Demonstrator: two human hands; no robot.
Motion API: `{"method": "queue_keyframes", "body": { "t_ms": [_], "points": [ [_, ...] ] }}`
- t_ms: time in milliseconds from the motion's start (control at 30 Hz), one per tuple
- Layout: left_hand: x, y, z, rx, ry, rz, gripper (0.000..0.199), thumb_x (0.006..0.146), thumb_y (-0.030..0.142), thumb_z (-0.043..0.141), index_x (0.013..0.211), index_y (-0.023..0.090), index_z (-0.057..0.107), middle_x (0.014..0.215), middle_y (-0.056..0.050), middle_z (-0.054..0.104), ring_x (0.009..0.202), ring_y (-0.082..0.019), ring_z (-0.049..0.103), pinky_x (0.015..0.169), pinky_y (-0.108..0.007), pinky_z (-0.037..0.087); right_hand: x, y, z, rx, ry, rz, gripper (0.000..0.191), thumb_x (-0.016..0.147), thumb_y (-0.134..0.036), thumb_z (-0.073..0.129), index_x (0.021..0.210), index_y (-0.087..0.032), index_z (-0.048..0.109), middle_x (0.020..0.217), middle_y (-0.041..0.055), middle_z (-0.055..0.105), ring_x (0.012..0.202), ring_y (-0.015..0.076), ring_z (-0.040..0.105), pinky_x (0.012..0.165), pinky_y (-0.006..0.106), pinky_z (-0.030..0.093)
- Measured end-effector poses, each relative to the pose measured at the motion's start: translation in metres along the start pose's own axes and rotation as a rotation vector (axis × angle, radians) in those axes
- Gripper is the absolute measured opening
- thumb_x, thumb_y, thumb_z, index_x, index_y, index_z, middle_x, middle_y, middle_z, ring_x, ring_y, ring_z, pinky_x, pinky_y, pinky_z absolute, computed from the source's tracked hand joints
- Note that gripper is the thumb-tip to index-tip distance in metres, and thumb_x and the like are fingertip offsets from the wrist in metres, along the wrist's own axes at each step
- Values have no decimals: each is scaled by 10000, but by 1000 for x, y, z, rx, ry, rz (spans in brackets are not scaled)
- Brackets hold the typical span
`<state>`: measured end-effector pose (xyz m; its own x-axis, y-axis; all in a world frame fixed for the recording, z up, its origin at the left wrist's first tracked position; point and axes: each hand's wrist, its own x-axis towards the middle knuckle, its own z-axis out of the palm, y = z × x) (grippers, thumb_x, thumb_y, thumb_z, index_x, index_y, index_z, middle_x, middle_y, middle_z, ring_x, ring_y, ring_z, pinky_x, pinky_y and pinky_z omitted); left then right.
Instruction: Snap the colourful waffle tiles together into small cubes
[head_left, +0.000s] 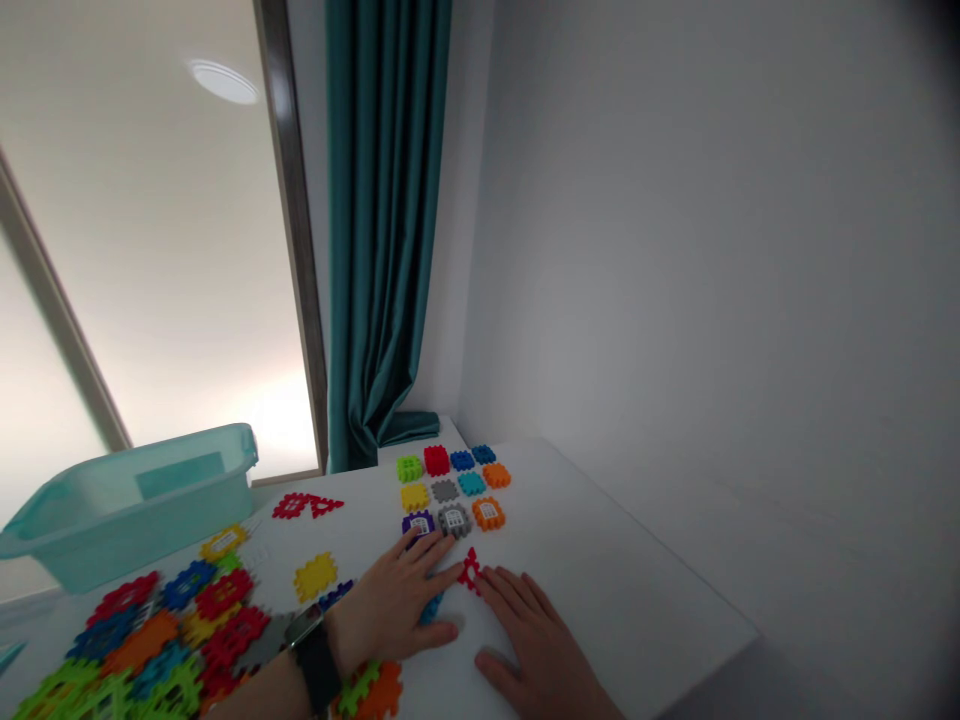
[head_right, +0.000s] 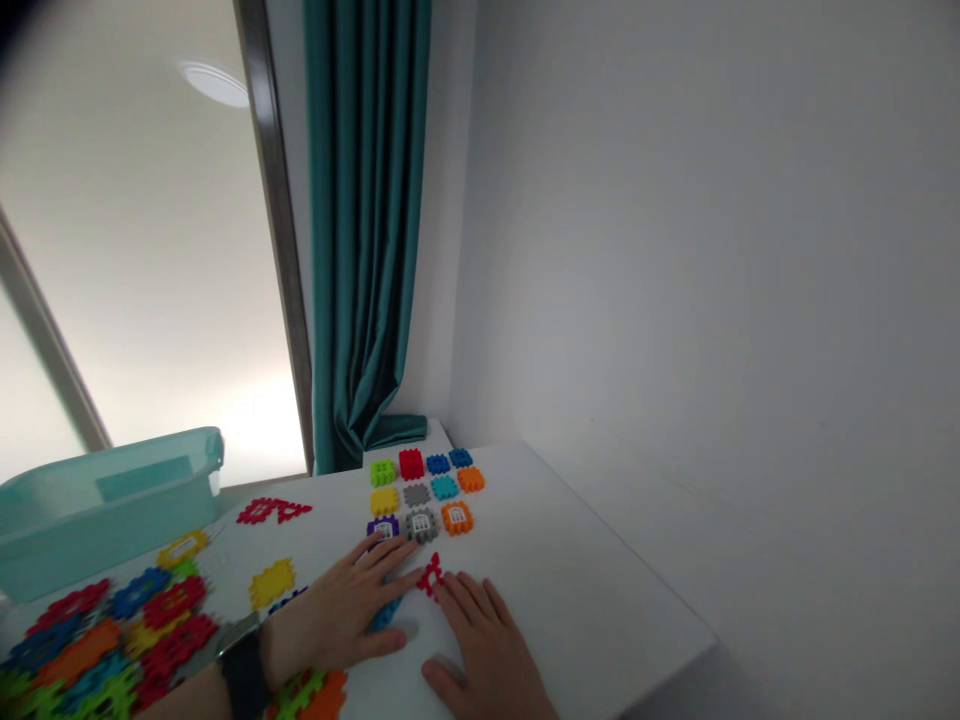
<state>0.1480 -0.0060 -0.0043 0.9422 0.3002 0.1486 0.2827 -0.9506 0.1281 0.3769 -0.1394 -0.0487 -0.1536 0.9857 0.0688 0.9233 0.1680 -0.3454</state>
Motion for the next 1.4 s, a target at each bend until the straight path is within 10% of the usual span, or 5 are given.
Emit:
{"method": "queue_keyframes", "body": {
  "t_ms": [700, 967, 1400],
  "points": [
    [-21, 3, -31, 11, 34, -61, 626, 934, 592, 557, 1481, 313, 438, 1588, -79, 383, 1458, -309, 343, 1210, -514, 221, 9, -4, -7, -50, 45, -53, 709, 923, -483, 557, 1555, -300, 292, 1624, 36, 288, 1503, 276, 234, 1237, 505, 158],
    [-86, -20, -59, 45, 6, -268, 602, 926, 577, 559, 1460, 314, 472, 1580, -81, 397, 1436, -328, 372, 1181, -526, 270, 47, -54, -19, -18, 20, -227, 778, 848, -433, 673, 1537, -328, 328, 1622, 29, 301, 1499, 301, 236, 1233, 545, 141],
    [-138, -40, -46, -33, 193, -485, 301, 874, 280, 641, 1174, 274, 669, 1225, -55, 657, 1171, -281, 567, 1013, -428, 446, 118, -124, -18, 118, -104, -558, 313, 784, -191, 716, 1087, -241, 658, 1219, 50, 683, 1250, 264, 545, 1176, 499, 272]
  ]
}}
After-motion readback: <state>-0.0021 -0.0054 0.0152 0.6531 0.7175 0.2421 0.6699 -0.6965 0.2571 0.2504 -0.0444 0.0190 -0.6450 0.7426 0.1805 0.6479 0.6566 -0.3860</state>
